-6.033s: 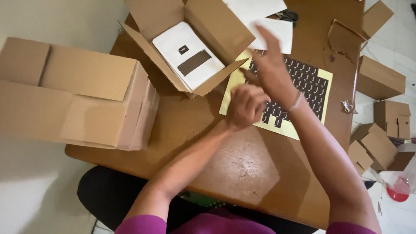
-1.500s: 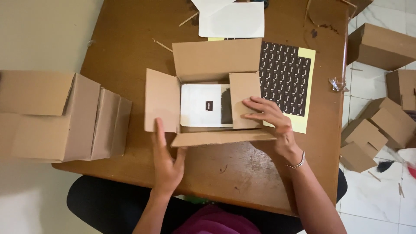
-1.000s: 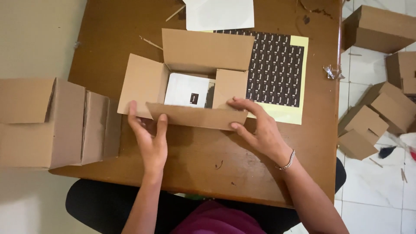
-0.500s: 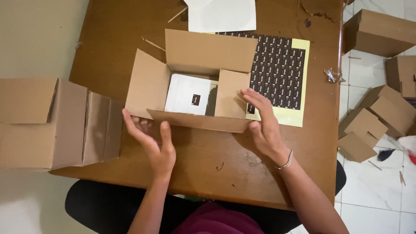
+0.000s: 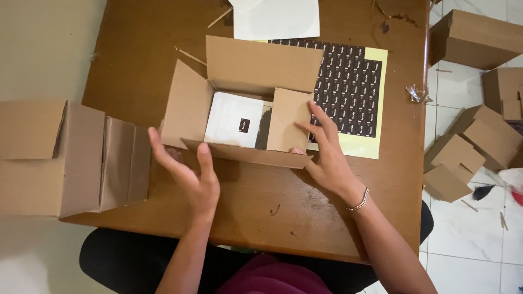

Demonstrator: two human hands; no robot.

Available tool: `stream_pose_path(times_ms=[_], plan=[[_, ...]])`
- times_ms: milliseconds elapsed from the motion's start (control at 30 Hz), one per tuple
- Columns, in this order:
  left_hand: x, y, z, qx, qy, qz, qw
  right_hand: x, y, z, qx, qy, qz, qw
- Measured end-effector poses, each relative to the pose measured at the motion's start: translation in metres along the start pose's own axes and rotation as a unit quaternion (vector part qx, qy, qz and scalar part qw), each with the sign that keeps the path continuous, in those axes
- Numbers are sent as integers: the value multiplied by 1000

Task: Labeling white bags with stickers and packing them into cardboard boxes.

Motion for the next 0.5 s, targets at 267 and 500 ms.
stream_pose_path(times_ms=[267, 500], plan=[[1, -2, -16, -16, -21, 26, 999, 5, -7, 0, -20, -34, 20, 999], [20, -3, -38, -87, -62, 77, 991, 5, 8, 3, -20, 19, 77, 997]])
Point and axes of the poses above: each hand's wrist, its own z-axis away from the middle knuckle, its own x-axis out of the palm, y = z × x, the point moved 8 cm from there along -z, towards the middle knuckle, and after that the axes turned 11 degrees about z, right-handed, at the moved point
